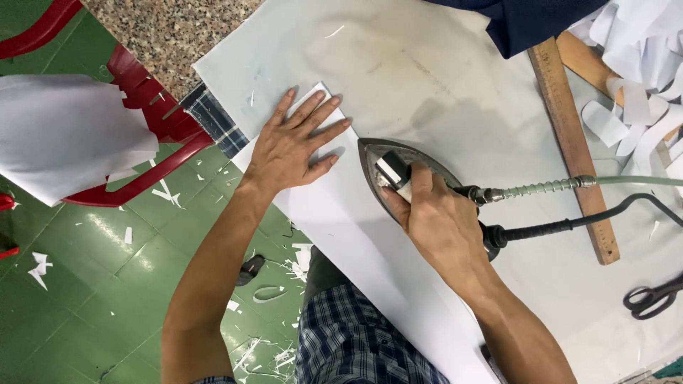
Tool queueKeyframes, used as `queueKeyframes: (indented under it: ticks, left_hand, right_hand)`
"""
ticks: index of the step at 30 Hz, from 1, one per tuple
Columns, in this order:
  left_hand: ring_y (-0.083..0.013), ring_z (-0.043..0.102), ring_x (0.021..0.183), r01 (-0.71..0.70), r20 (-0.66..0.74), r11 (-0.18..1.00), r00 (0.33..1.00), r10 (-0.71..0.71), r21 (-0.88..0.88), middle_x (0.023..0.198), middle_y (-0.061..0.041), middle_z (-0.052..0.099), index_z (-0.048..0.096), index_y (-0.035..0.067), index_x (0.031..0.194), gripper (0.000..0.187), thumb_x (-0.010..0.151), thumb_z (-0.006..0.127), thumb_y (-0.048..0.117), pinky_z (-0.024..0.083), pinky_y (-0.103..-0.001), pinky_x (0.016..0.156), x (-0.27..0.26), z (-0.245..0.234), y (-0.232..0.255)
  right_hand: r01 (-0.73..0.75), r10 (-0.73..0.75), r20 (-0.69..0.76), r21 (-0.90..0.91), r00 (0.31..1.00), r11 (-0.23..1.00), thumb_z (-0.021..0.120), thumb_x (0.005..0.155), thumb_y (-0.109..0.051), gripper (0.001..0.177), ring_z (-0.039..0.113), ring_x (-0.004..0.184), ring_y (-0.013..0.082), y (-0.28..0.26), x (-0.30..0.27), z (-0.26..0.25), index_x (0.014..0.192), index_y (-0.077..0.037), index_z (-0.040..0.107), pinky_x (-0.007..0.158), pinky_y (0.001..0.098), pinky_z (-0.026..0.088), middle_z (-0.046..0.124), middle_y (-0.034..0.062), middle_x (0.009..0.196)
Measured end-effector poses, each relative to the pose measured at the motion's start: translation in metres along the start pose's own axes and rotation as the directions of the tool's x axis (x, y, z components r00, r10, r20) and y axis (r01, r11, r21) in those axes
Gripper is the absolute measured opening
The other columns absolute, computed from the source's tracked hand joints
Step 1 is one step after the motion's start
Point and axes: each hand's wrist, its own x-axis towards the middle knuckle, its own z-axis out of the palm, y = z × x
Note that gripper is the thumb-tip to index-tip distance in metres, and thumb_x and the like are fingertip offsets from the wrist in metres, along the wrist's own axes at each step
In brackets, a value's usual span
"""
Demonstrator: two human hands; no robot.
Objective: The person folds a white fabric piece on a worktable and irons it with a steam iron. They repeatedly fold edges and press them flat, using a black rectangular weight to hold the fabric in place. The person handles the iron and fabric throughout the clip.
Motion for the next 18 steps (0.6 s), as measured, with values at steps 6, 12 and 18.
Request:
queueKeyframes:
  ticks: [6,12,18]
  left_hand:
    - [-0.0237,0.031,0.152,0.024,0.004,1.0,1.0,-0.024,-0.008,0.164,-0.001,0.04,0.059,0.036,0.146,0.054,0.098,0.054,0.058,0.007,-0.052,0.126,0.0,-0.008,-0.004]
    - [-0.0254,0.029,0.153,0.026,0.028,1.0,0.999,-0.026,0.018,0.165,-0.002,0.039,0.055,0.037,0.15,0.058,0.097,0.053,0.061,0.005,-0.052,0.126,-0.002,-0.007,-0.01]
    - [-0.025,0.029,0.153,0.026,0.034,1.0,0.999,-0.026,0.013,0.165,-0.001,0.038,0.055,0.036,0.15,0.059,0.097,0.054,0.062,0.005,-0.051,0.126,0.0,-0.008,-0.011]
  right_hand:
    - [0.002,-0.002,0.003,0.022,1.0,1.0,0.063,0.096,-0.05,0.054,0.07,0.052,0.0359,-0.001,0.004,0.002,0.116,-0.001,0.059,0.045,0.0478,0.056,0.063,0.0121,0.068]
    - [-0.005,0.004,0.026,0.03,1.0,1.0,0.06,0.097,-0.053,0.056,0.07,0.053,0.0367,0.0,0.004,0.002,0.116,0.0,0.059,0.046,0.0486,0.057,0.064,0.0125,0.069]
    - [-0.012,0.009,0.051,0.065,0.999,0.998,0.06,0.098,-0.051,0.055,0.071,0.054,0.0376,0.0,0.006,-0.002,0.116,0.0,0.058,0.047,0.0489,0.057,0.065,0.014,0.071]
